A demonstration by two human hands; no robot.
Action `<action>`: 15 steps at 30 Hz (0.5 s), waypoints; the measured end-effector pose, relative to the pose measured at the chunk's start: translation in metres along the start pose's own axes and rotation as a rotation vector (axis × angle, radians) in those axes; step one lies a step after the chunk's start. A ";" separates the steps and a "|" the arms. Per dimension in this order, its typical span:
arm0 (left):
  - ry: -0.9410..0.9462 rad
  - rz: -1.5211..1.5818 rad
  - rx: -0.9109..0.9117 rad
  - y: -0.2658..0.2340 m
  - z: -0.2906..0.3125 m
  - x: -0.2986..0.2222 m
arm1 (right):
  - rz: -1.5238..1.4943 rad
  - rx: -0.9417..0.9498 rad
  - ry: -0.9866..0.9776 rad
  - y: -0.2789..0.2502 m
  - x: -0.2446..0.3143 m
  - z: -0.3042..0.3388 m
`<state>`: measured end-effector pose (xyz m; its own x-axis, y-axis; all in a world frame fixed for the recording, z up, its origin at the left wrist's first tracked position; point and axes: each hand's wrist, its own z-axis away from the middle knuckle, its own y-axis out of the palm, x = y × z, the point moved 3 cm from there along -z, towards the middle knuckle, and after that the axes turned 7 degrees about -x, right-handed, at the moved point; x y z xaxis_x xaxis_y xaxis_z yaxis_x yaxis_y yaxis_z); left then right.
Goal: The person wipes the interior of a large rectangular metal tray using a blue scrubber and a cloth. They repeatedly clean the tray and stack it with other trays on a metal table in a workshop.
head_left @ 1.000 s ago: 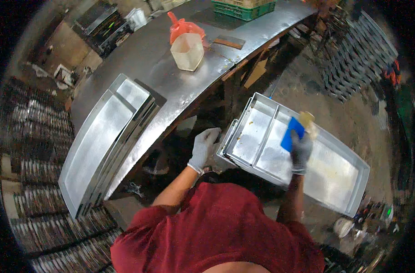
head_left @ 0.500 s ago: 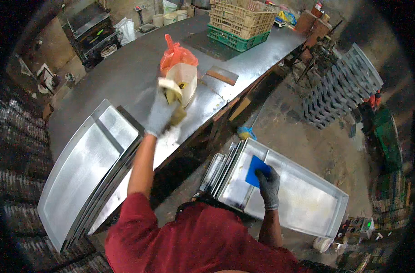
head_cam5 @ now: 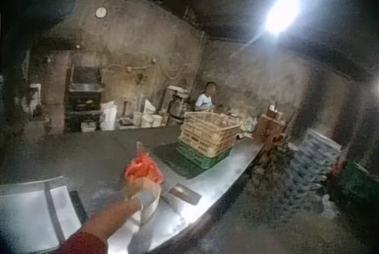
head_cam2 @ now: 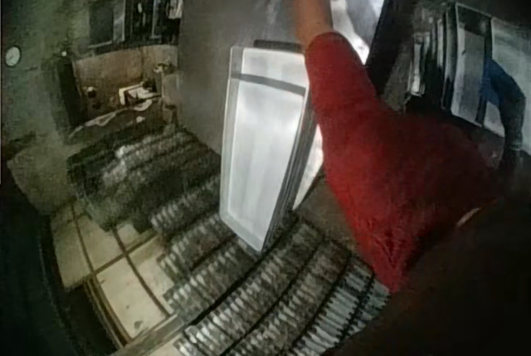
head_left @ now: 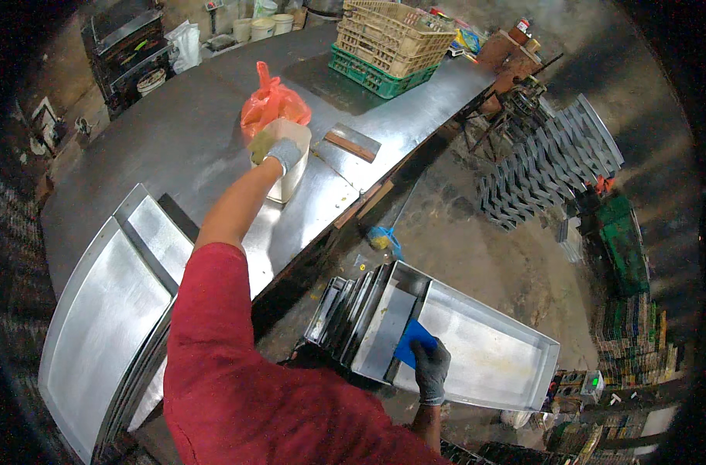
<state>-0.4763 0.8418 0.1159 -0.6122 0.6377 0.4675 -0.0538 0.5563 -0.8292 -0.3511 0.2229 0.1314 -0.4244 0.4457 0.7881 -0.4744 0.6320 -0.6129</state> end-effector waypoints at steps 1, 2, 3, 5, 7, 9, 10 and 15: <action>-0.021 0.177 0.033 -0.016 -0.001 -0.002 | 0.056 -0.043 0.025 -0.005 -0.007 0.001; -0.045 0.287 0.048 -0.028 0.001 0.009 | 0.108 -0.072 0.038 -0.006 -0.015 0.000; -0.066 0.399 0.064 -0.040 0.004 0.017 | 0.160 -0.102 0.052 -0.009 -0.023 -0.002; -0.106 0.486 0.052 -0.058 0.016 0.050 | 0.107 -0.118 0.026 -0.006 -0.033 -0.009; -0.104 0.422 -0.141 -0.062 0.022 0.089 | 0.070 -0.100 -0.102 0.000 -0.022 -0.017; -0.153 0.477 -0.164 -0.094 0.032 0.105 | -0.018 -0.077 -0.070 0.006 0.005 -0.018; -0.145 0.463 -0.134 -0.121 0.040 0.110 | -0.059 -0.066 -0.052 0.008 0.014 -0.016; 0.009 0.465 -0.146 -0.200 0.091 0.128 | -0.062 0.024 -0.029 0.032 0.015 -0.019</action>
<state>-0.6158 0.7633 0.3140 -0.5383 0.8405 0.0610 0.3349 0.2798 -0.8997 -0.3581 0.2611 0.1246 -0.4158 0.3877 0.8227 -0.5187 0.6419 -0.5647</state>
